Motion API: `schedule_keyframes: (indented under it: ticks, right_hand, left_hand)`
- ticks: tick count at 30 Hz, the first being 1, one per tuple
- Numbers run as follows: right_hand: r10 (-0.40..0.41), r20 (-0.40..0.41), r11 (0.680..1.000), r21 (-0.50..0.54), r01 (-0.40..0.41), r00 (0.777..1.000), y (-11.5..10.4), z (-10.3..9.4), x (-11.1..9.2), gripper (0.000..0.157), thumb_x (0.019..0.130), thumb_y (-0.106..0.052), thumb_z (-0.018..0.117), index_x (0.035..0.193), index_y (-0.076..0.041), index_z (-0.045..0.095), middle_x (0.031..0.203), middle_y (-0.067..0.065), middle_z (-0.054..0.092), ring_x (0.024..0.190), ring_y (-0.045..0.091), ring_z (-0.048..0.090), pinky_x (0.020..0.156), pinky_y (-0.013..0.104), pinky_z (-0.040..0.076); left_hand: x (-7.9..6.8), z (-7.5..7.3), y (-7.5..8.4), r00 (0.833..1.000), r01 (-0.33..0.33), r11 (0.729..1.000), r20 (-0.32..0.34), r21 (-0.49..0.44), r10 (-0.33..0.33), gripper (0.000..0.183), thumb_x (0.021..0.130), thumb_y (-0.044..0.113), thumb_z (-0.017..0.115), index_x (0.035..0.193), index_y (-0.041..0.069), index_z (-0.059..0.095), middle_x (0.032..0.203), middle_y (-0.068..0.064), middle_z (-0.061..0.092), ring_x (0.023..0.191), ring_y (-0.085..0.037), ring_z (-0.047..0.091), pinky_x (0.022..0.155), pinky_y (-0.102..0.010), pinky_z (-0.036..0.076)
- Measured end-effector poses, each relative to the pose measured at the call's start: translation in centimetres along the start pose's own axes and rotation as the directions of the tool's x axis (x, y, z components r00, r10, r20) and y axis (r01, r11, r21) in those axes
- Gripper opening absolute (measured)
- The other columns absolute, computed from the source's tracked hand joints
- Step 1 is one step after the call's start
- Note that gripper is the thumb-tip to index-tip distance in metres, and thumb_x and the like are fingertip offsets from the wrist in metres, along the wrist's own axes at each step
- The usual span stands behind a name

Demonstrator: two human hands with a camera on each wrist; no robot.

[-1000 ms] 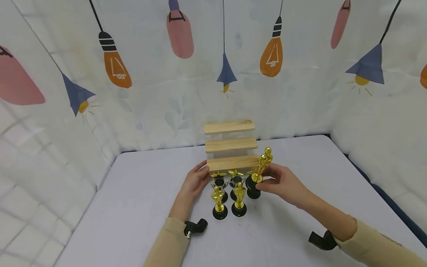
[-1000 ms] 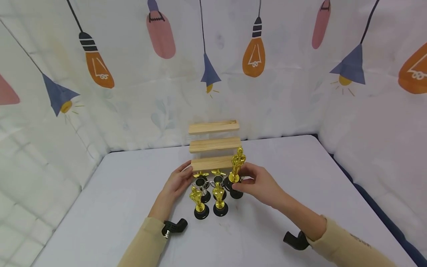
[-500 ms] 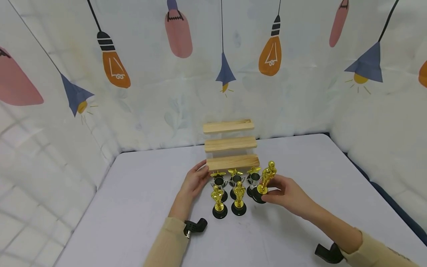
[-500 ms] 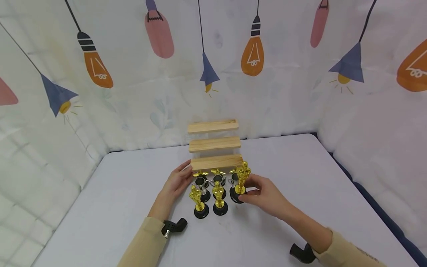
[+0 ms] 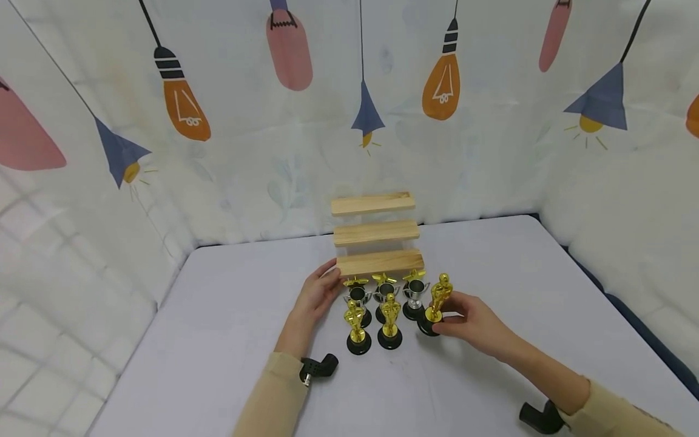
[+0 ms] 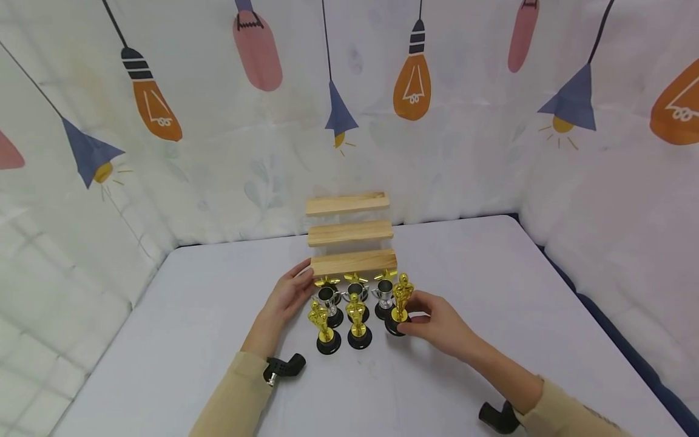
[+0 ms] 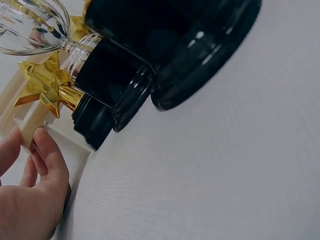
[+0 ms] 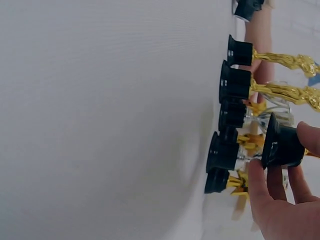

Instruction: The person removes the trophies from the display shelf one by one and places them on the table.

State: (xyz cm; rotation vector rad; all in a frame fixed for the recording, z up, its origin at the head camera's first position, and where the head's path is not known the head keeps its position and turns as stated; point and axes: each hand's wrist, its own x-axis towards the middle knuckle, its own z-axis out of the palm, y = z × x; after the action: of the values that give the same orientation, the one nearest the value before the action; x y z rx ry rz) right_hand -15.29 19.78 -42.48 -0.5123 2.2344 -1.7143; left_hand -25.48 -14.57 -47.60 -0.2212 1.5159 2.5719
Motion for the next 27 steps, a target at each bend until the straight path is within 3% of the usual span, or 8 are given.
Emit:
schedule_keyframes:
  ticks: [9,17,27]
  right_hand:
    - [0.039,-0.041,0.996,-0.077,-0.042,0.998,1.8,0.5,0.7,0.047,0.089,-0.009,0.08,0.127,0.008,0.058,0.12,0.017,0.063,0.115,0.035,0.062,0.091,0.03,0.055]
    - [0.079,-0.091,0.986,-0.139,-0.091,0.993,2.3,1.4,1.0,0.046,0.086,-0.009,0.082,0.126,0.004,0.061,0.118,0.011,0.066,0.116,0.031,0.062,0.099,0.04,0.051]
    - [0.02,-0.056,0.984,-0.177,-0.03,0.998,2.4,1.7,1.5,0.039,0.087,-0.01,0.082,0.119,0.003,0.062,0.111,0.01,0.065,0.109,0.028,0.062,0.094,0.038,0.053]
  left_hand:
    - [0.2,-0.1,0.0,1.0,0.016,1.0,-0.016,0.002,-0.016,0.05,0.105,-0.002,0.054,0.152,-0.003,0.041,0.129,-0.016,0.056,0.099,-0.014,0.064,0.084,-0.024,0.054]
    - [0.1,-0.4,-0.1,1.0,0.014,1.0,-0.005,0.018,-0.014,0.05,0.105,-0.001,0.055,0.153,-0.003,0.04,0.136,-0.02,0.051,0.103,-0.015,0.063,0.086,-0.024,0.053]
    - [0.0,-0.1,0.1,1.0,0.011,1.0,-0.003,0.005,-0.011,0.051,0.105,-0.001,0.055,0.153,-0.002,0.04,0.131,-0.018,0.054,0.099,-0.014,0.064,0.085,-0.023,0.054]
